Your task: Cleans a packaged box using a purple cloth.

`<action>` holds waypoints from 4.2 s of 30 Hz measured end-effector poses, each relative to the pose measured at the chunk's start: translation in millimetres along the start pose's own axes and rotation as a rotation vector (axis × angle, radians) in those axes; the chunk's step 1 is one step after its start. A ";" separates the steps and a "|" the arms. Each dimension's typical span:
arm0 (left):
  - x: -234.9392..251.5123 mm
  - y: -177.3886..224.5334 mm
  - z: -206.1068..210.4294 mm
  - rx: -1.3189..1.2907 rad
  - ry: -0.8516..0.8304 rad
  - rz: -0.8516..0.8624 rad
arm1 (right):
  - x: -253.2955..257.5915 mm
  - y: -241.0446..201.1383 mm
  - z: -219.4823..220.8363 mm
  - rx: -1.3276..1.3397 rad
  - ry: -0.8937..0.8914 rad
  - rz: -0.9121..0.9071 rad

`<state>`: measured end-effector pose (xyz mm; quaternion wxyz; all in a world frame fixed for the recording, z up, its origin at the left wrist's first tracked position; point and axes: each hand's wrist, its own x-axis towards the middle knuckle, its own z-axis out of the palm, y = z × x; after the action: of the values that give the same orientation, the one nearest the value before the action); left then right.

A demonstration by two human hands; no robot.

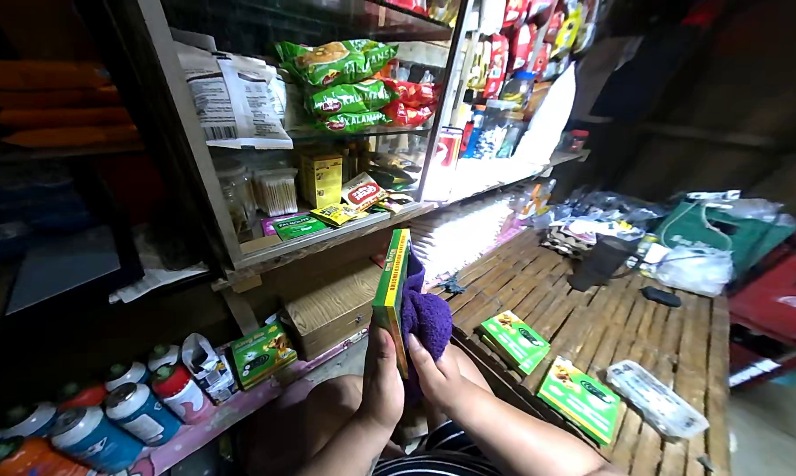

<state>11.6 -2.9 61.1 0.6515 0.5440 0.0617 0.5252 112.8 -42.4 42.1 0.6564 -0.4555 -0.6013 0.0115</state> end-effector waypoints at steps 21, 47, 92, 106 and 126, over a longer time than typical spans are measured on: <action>-4.5 -7.0 6.9 -0.029 0.004 -0.007 | 16.2 9.0 -17.6 -0.063 0.084 -0.043; -4.6 -12.9 5.9 0.002 -0.028 -0.108 | 32.0 28.1 -29.7 -0.022 0.115 -0.053; -7.7 -15.5 4.8 -0.040 -0.092 -0.068 | 56.1 -3.1 -74.3 0.101 0.303 0.353; 2.8 -5.6 2.6 -0.389 0.048 -0.193 | 61.1 -11.0 -89.7 0.280 0.110 0.614; 2.1 -17.2 2.9 0.356 -0.042 0.287 | 45.1 -5.7 -75.7 0.038 0.465 -0.041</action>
<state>25.0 -0.8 50.0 0.4649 0.6646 0.0619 0.5817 182.8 -64.6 91.1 0.7859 -0.4210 -0.4427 -0.0956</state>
